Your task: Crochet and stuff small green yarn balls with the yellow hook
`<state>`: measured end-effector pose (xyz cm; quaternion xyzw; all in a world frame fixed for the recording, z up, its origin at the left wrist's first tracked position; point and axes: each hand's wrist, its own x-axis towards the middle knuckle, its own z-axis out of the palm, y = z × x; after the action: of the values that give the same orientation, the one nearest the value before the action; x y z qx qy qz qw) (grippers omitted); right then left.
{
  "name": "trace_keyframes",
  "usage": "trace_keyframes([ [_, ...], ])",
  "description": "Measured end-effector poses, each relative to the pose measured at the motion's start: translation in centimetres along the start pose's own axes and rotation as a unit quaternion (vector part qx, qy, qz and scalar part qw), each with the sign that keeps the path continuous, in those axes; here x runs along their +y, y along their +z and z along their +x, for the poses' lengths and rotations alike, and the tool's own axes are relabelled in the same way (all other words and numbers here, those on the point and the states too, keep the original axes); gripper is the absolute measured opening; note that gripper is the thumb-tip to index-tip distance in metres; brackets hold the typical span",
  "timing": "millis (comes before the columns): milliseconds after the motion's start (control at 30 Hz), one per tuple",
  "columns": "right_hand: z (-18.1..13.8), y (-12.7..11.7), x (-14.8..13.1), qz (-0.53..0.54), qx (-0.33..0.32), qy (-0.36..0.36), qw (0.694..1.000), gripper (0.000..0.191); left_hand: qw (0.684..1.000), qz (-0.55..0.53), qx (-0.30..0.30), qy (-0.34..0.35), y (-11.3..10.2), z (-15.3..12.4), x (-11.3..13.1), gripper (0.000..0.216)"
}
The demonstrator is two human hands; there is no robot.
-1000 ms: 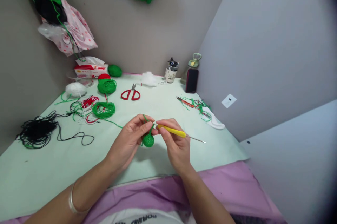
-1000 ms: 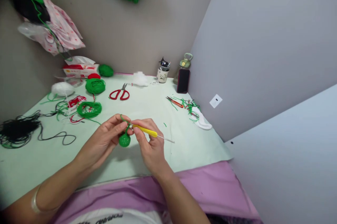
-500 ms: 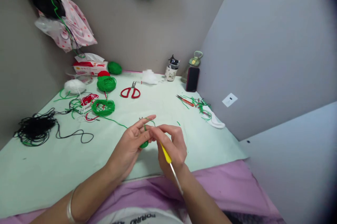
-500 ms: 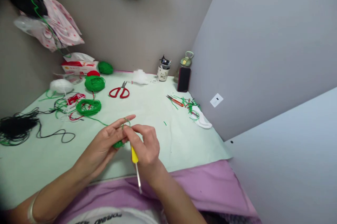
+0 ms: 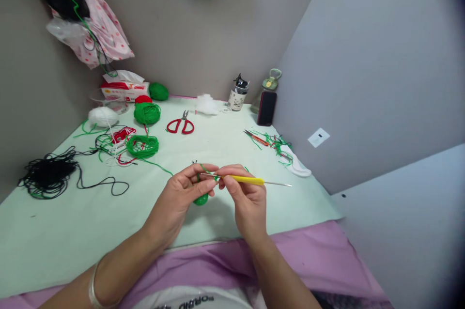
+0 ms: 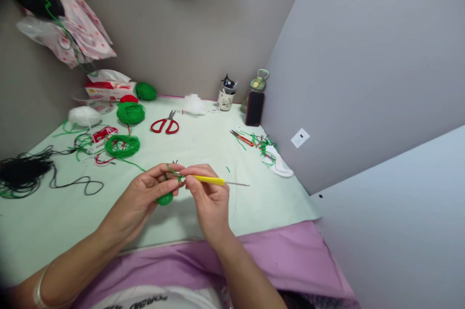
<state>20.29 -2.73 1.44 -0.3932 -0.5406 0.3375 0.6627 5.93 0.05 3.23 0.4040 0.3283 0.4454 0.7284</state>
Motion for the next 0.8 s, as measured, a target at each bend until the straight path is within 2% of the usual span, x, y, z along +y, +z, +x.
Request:
trace_keyframes([
  [67, -0.1, 0.0, -0.1, -0.043, 0.004, -0.019, 0.999, 0.015, 1.000, -0.017, 0.000, -0.008, -0.1, 0.2, -0.2, 0.014],
  [133, 0.0, -0.3, -0.4, -0.074, -0.016, -0.033, 0.997, 0.016, 0.999, -0.036, -0.008, -0.028, -0.3, 0.4, -0.3, 0.017],
  [267, 1.6, -1.7, -0.7, -0.119, -0.152, -0.040, 0.980, 0.021, 0.997, -0.068, -0.001, -0.036, -1.0, 0.8, 0.6, 0.024],
  [333, 3.2, -2.9, -0.5, -0.201, -0.207, -0.021, 0.957, 0.022, 0.995, -0.092, 0.023, -0.017, -1.7, 1.2, 1.6, 0.023],
  [367, 4.2, -3.6, -0.2, -0.276, -0.222, 0.007, 0.935, 0.019, 0.993, -0.108, 0.036, -0.005, -2.0, 1.4, 2.2, 0.022],
  [400, 5.4, -4.3, 0.1, -0.371, -0.225, 0.040, 0.900, 0.020, 0.990, -0.126, 0.055, 0.012, -2.4, 1.6, 2.8, 0.020],
  [433, 6.6, -5.1, 0.6, -0.474, -0.224, 0.072, 0.848, 0.021, 0.986, -0.146, 0.074, 0.027, -2.7, 1.8, 3.5, 0.016],
  [567, 11.8, -8.7, 3.0, -0.599, -0.153, 0.113, 0.777, 0.025, 0.974, -0.191, 0.107, 0.058, -3.7, 2.6, 5.7, 0.015],
  [667, 14.7, -11.1, 5.1, -0.651, -0.114, 0.141, 0.737, 0.038, 0.971, -0.206, 0.097, 0.075, -3.9, 3.0, 7.0, 0.019],
  [800, 16.1, -13.1, 7.5, -0.668, -0.089, 0.144, 0.725, 0.038, 0.970, -0.213, 0.082, 0.083, -3.6, 3.1, 8.2, 0.024],
])
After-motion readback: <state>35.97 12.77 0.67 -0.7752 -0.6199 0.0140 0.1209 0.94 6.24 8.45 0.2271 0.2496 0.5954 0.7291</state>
